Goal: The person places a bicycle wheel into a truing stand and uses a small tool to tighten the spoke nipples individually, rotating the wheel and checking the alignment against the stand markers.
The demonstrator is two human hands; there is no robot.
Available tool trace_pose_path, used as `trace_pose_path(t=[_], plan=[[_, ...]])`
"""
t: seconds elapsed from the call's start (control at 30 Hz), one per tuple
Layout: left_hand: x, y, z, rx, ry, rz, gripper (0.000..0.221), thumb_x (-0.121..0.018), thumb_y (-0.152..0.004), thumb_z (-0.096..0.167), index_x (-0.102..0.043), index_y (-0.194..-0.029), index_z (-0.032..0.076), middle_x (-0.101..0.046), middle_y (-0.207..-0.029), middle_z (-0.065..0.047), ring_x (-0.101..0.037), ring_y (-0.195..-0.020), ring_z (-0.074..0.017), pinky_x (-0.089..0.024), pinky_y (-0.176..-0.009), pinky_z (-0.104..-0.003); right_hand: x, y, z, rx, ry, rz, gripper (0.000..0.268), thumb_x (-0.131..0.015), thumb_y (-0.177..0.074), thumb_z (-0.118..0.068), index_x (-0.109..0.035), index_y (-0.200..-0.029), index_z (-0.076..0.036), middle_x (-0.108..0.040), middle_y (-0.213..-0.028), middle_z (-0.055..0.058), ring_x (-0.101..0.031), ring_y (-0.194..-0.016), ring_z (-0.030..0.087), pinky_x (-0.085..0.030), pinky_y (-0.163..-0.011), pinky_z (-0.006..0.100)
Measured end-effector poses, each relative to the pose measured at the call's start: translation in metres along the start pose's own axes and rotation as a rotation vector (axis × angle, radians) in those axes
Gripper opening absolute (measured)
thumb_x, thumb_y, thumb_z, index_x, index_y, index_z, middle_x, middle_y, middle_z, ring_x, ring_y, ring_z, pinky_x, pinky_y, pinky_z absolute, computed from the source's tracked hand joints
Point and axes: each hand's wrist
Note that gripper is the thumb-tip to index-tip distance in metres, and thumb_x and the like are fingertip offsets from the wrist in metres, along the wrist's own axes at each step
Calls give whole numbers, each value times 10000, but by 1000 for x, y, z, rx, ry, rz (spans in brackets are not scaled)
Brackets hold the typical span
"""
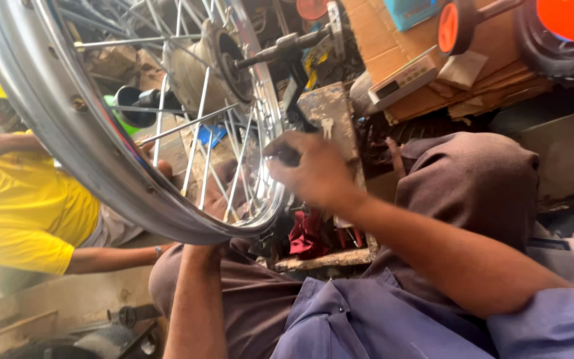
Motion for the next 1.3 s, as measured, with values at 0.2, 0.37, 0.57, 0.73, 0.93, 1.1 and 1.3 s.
trace_pose_path(t=[0.2, 0.37, 0.57, 0.73, 0.93, 1.1, 1.3], plan=[[-19, 9, 43, 148, 80, 89, 550, -612, -1032, 361, -575, -1372, -70, -698, -1035, -139, -694, -854, -195, -583, -695, -322, -3, -7, 13, 145, -156, -253, 447, -730, -852, -242, -701, -1250, -38, -790, -1058, 162, -776, -975, 211, -610, -884, 347], [-29, 13, 43, 173, 58, 227, 496, -624, -953, 337, -540, -1324, 19, -709, -1135, -132, -744, -950, -206, -626, -772, -342, -11, -15, 15, 136, -319, -333, 385, -743, -873, -154, -700, -1225, -3, -790, -1076, 169, -772, -963, 206, -630, -859, 345], [-18, 8, 24, -110, -322, 93, 389, -627, -1015, 295, -673, -1224, -30, -681, -1029, -138, -667, -874, -159, -542, -729, -274, -16, -19, 20, 52, -364, -378, 342, -783, -839, -120, -720, -1136, 37, -802, -1028, 159, -777, -877, 179, -638, -791, 312], [-27, 5, 25, 212, -107, 184, 397, -682, -968, 343, -687, -1134, -17, -707, -842, -58, -648, -727, -107, -505, -618, -241, -23, -17, 22, 71, -372, -281, 292, -761, -856, -104, -742, -1114, 30, -808, -996, 135, -772, -850, 156, -635, -754, 284], [-29, 8, 18, 208, -60, 232, 393, -631, -1000, 377, -701, -1131, 13, -700, -864, -66, -643, -757, -105, -516, -633, -249, -28, -9, 13, -31, -363, -201, 289, -775, -850, -113, -735, -1106, 15, -800, -934, 140, -760, -789, 154, -628, -717, 292], [-22, 1, 20, 163, -106, 72, 404, -738, -912, 334, -692, -1120, -10, -735, -936, -82, -682, -838, -147, -545, -740, -299, -9, -15, 9, -117, -445, -348, 286, -740, -889, -167, -746, -1126, -7, -796, -991, 139, -762, -809, 170, -650, -738, 294], [-15, -8, 50, 2, -749, -97, 489, -782, -860, 444, -681, -1009, -10, -747, -864, -123, -723, -819, -200, -541, -739, -359, 12, -26, 15, 35, 92, -209, 259, -693, -948, -180, -737, -1168, -50, -756, -1068, 128, -719, -889, 172, -568, -799, 315]])
Point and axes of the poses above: each hand's wrist, its own y-axis away from the middle knuckle, its own x-axis out of the back of the hand, z = x × y
